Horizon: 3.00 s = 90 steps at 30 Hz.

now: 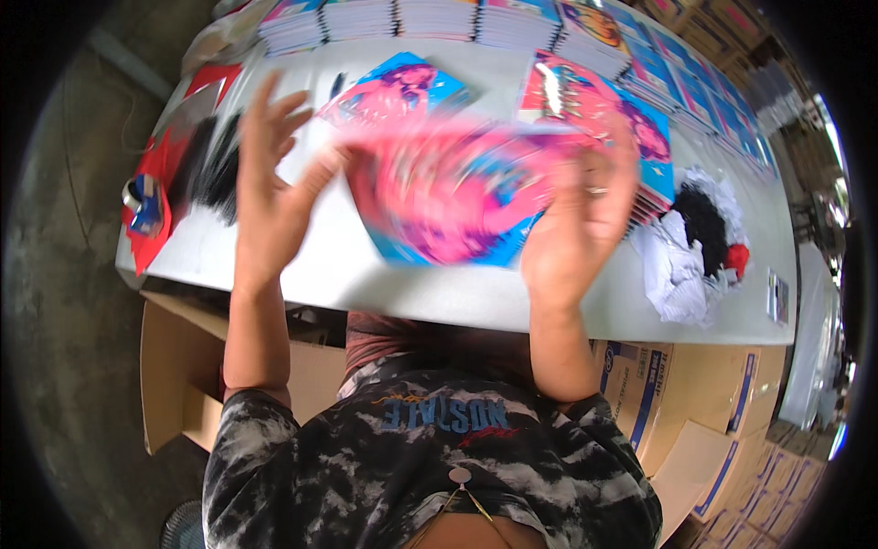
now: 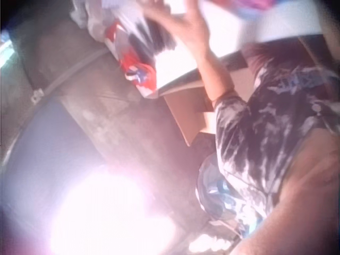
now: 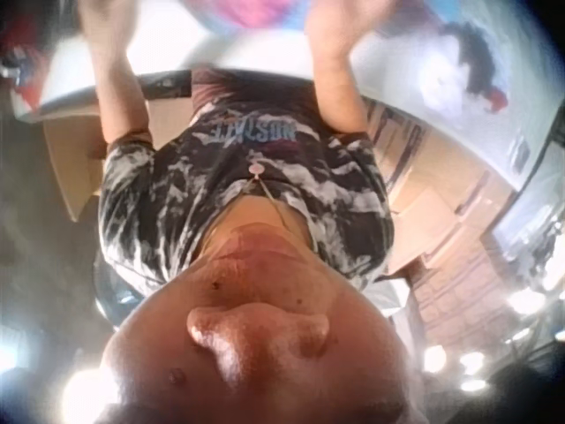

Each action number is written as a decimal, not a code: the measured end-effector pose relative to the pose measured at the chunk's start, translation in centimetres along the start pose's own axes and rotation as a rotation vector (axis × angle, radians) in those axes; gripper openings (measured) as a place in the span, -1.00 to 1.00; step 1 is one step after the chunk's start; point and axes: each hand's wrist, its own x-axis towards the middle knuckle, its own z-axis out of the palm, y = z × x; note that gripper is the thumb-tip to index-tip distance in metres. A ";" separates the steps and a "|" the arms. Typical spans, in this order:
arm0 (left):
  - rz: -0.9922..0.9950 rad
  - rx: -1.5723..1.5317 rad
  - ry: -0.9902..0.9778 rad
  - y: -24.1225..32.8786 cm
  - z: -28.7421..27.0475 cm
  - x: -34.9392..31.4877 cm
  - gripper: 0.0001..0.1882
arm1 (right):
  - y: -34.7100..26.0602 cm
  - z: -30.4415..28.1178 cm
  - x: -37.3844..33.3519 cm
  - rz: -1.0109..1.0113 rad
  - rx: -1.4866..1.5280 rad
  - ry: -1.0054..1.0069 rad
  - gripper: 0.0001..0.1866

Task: The person repeatedly picks up a notebook cover and a metal spiral binding, inserts the spiral into the cover, and places the assembled notebook onto a growing stack. The person handles multiple identical notebooks one at a time.

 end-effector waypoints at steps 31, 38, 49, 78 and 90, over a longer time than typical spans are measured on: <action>0.156 0.905 -0.158 -14.6 7.4 -3.3 -0.52 | 1.7 -10.1 -3.4 -0.486 -0.726 0.255 -0.55; -0.209 0.322 -0.323 -1.1 1.6 -10.1 -0.71 | 6.2 -3.4 -8.8 0.031 -0.702 -0.505 0.02; -0.432 -0.416 0.489 -0.1 0.5 -11.8 -0.45 | 4.9 1.1 -7.1 0.659 0.196 -0.425 -0.67; -0.253 1.192 0.082 -22.8 -3.9 -2.1 -0.57 | 8.6 -7.9 -6.5 0.583 -0.176 -0.420 -0.90; -0.412 0.836 0.010 -17.4 -5.6 -0.3 -0.67 | 7.1 -7.1 -5.0 0.407 -0.210 -0.531 -0.71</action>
